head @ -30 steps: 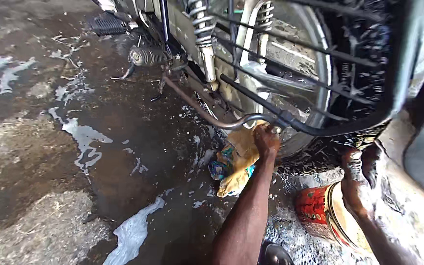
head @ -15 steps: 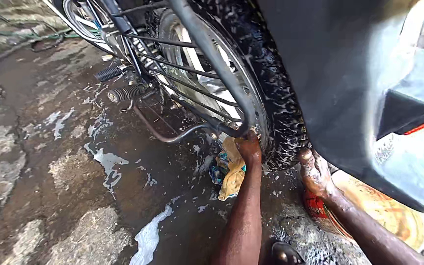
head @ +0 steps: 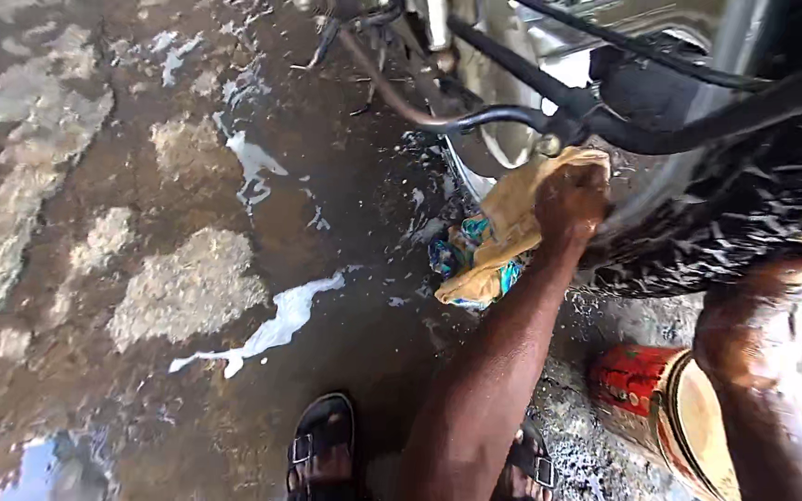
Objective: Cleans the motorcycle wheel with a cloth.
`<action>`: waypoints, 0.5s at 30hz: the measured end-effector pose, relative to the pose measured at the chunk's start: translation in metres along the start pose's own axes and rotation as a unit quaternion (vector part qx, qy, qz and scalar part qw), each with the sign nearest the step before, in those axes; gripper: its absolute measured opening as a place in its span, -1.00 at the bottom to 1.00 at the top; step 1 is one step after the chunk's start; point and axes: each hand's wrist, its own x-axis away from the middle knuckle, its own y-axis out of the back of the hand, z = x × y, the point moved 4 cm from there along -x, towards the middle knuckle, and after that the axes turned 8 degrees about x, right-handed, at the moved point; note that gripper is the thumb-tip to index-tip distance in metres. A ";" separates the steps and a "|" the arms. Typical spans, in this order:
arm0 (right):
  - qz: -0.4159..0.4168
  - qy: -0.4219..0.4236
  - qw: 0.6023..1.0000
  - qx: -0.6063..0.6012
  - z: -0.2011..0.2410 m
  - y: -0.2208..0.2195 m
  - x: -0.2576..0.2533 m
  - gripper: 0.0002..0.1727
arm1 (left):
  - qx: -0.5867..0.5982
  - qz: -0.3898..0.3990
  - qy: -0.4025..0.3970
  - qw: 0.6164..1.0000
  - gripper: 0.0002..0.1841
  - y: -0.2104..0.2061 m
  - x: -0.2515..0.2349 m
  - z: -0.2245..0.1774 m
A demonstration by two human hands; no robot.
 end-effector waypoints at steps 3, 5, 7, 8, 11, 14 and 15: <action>-0.005 0.005 1.000 -0.019 -0.011 -0.001 -0.007 -0.02 | -0.039 -0.021 -0.058 0.997 -0.67 0.006 -0.005 0.011; -0.007 0.007 1.000 -0.011 -0.019 -0.001 -0.007 0.00 | -0.053 -0.031 -0.052 0.997 -0.66 0.012 -0.007 0.017; -0.018 0.015 1.000 0.000 -0.023 0.000 -0.009 0.01 | -0.030 -0.023 -0.018 0.999 -0.66 0.013 -0.003 0.013; -0.026 0.004 1.000 -0.007 -0.020 0.001 -0.009 -0.05 | -0.013 -0.017 0.007 1.000 -0.66 0.011 0.004 0.009; -0.115 -0.119 0.986 -0.017 0.013 -0.007 -0.012 -0.48 | 0.055 0.013 0.078 0.995 -0.61 0.004 0.026 0.001; -0.012 -0.083 0.996 0.041 0.022 0.002 -0.007 -0.59 | 0.126 0.010 0.073 0.989 -0.63 -0.002 0.013 -0.006; 0.014 -0.082 0.995 0.053 0.040 -0.004 -0.007 -0.58 | 0.148 -0.018 0.042 0.988 -0.63 -0.009 -0.003 -0.004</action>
